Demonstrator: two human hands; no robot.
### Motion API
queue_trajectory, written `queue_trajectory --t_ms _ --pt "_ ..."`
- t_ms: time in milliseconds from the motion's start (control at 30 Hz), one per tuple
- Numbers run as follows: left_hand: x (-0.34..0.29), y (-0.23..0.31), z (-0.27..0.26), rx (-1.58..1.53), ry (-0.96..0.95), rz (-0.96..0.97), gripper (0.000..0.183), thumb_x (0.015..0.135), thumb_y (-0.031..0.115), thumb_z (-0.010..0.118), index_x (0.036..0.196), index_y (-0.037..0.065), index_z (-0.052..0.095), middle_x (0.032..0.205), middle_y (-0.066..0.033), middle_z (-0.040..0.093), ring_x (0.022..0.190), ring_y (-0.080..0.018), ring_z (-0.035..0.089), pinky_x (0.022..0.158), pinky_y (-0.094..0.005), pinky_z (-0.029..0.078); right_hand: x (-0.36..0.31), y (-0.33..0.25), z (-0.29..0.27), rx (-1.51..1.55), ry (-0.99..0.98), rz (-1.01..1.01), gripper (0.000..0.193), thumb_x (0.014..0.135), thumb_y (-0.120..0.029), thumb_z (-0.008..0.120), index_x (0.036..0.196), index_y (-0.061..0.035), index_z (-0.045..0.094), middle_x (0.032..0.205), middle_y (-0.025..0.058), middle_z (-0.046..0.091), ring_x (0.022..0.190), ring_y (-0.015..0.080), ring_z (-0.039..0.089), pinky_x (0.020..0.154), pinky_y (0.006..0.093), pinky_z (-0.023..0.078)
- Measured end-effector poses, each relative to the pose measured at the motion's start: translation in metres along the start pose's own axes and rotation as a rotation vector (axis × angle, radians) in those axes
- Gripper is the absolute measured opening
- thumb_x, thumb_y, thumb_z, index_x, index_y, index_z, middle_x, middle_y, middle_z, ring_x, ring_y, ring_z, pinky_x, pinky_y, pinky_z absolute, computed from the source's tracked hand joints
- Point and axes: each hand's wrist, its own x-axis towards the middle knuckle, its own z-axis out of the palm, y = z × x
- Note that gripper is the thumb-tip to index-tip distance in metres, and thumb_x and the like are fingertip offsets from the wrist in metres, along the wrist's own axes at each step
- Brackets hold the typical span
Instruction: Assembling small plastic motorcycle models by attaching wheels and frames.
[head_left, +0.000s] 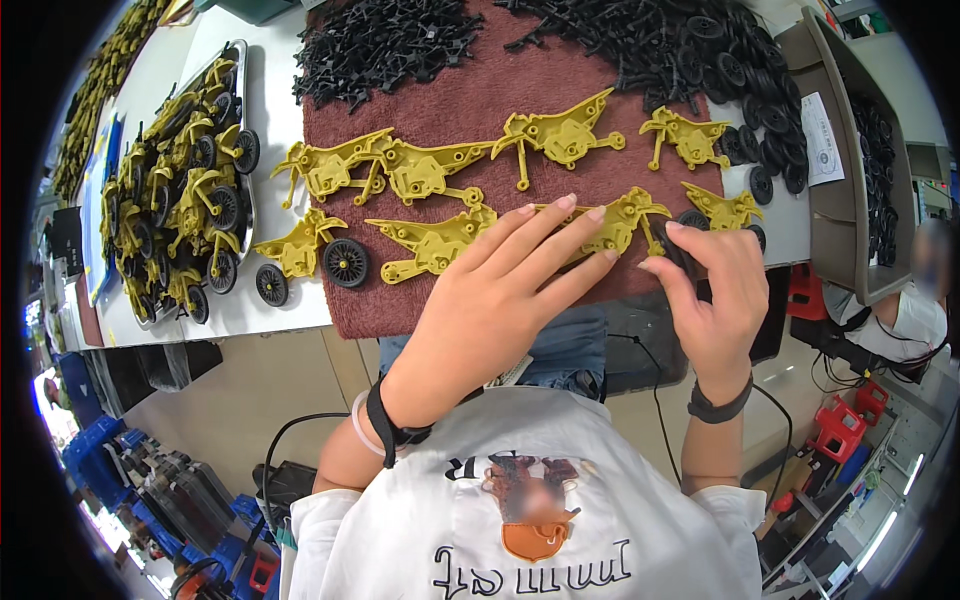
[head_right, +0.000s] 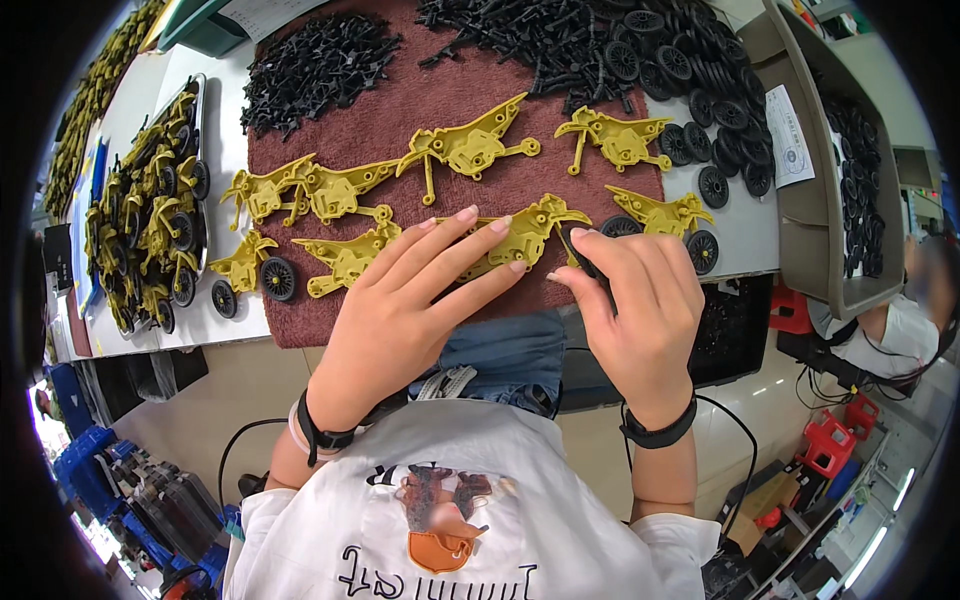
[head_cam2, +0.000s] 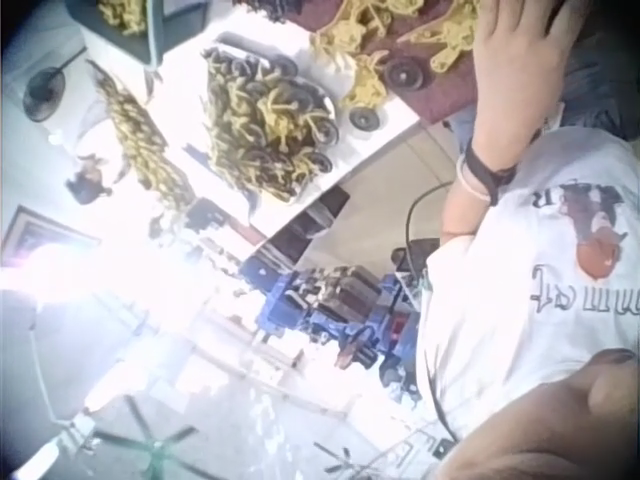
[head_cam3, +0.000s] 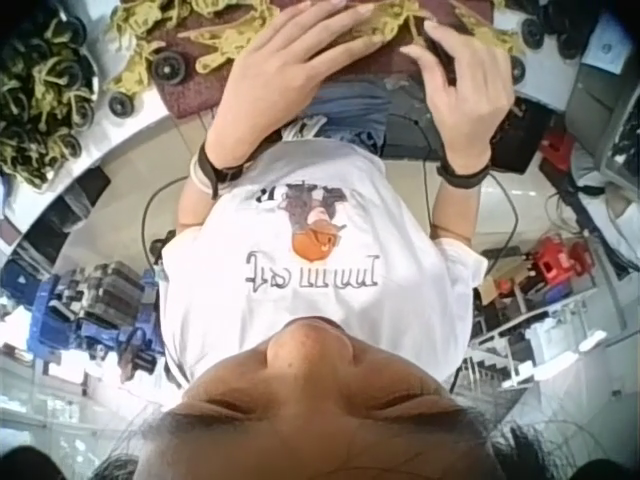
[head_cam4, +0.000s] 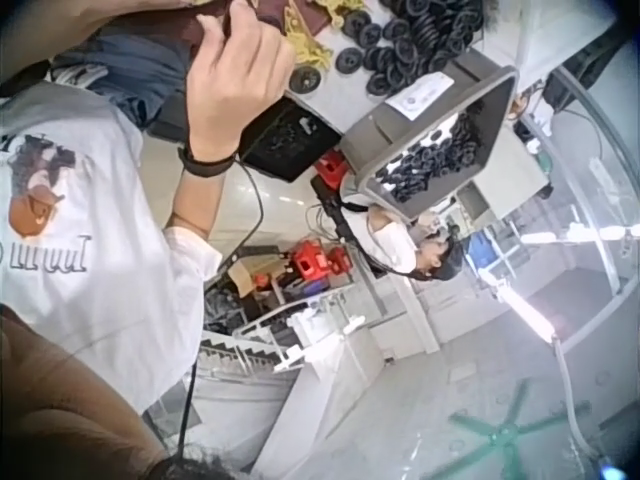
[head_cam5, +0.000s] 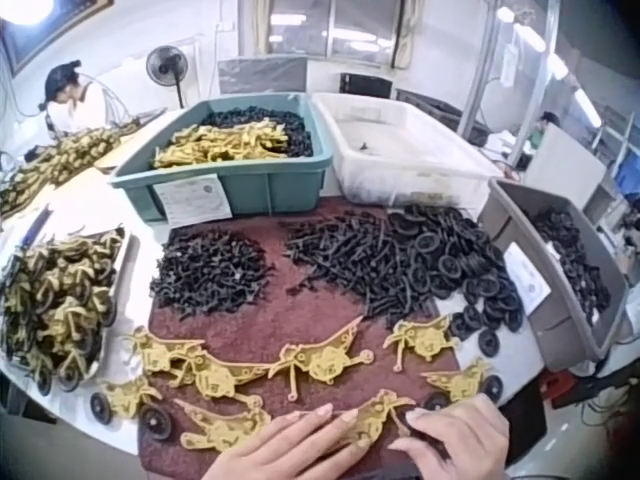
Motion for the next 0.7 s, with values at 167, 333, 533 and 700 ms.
queue_trajectory --t_ms 167,333,533,700 --pt "-0.004 -0.005 -0.005 0.016 -0.007 0.001 0.043 0.077 0.007 0.058 0.117 0.019 0.068 0.134 -0.0009 0.059 0.126 -0.0233 0.054 0.104 -0.0388 0.045 0.001 0.002 -0.002 -0.045 -0.044 -0.026 0.037 0.065 -0.011 0.082 0.099 -0.0064 0.068 0.083 0.0047 0.062 0.075 0.0256 0.056 0.066 0.0363 0.046" --pt "-0.005 -0.008 -0.004 0.012 0.002 0.006 0.04 0.077 0.009 0.061 0.115 0.018 0.069 0.134 -0.0002 0.059 0.126 -0.023 0.054 0.103 -0.0386 0.044 0.0 0.0 -0.002 -0.107 -0.053 -0.056 0.038 0.064 -0.012 0.081 0.099 -0.008 0.068 0.084 0.0028 0.06 0.076 0.0242 0.054 0.067 0.0359 0.045" --pt "-0.006 -0.005 -0.003 0.019 -0.018 -0.008 0.041 0.078 0.006 0.06 0.116 0.018 0.069 0.135 -0.0002 0.058 0.128 -0.0232 0.052 0.105 -0.0402 0.043 -0.008 0.002 0.002 -0.014 -0.107 0.022 0.041 0.062 -0.009 0.081 0.102 -0.0098 0.07 0.085 0.0034 0.058 0.077 0.0242 0.056 0.066 0.0354 0.046" --pt "-0.006 -0.004 -0.004 0.005 -0.026 -0.025 0.043 0.078 0.006 0.06 0.118 0.018 0.068 0.137 -0.0007 0.057 0.13 -0.0233 0.051 0.107 -0.041 0.042 -0.019 0.003 0.002 0.01 -0.075 0.017 0.045 0.063 -0.001 0.079 0.106 -0.0106 0.072 0.09 0.0062 0.059 0.08 0.0251 0.058 0.067 0.0351 0.048"
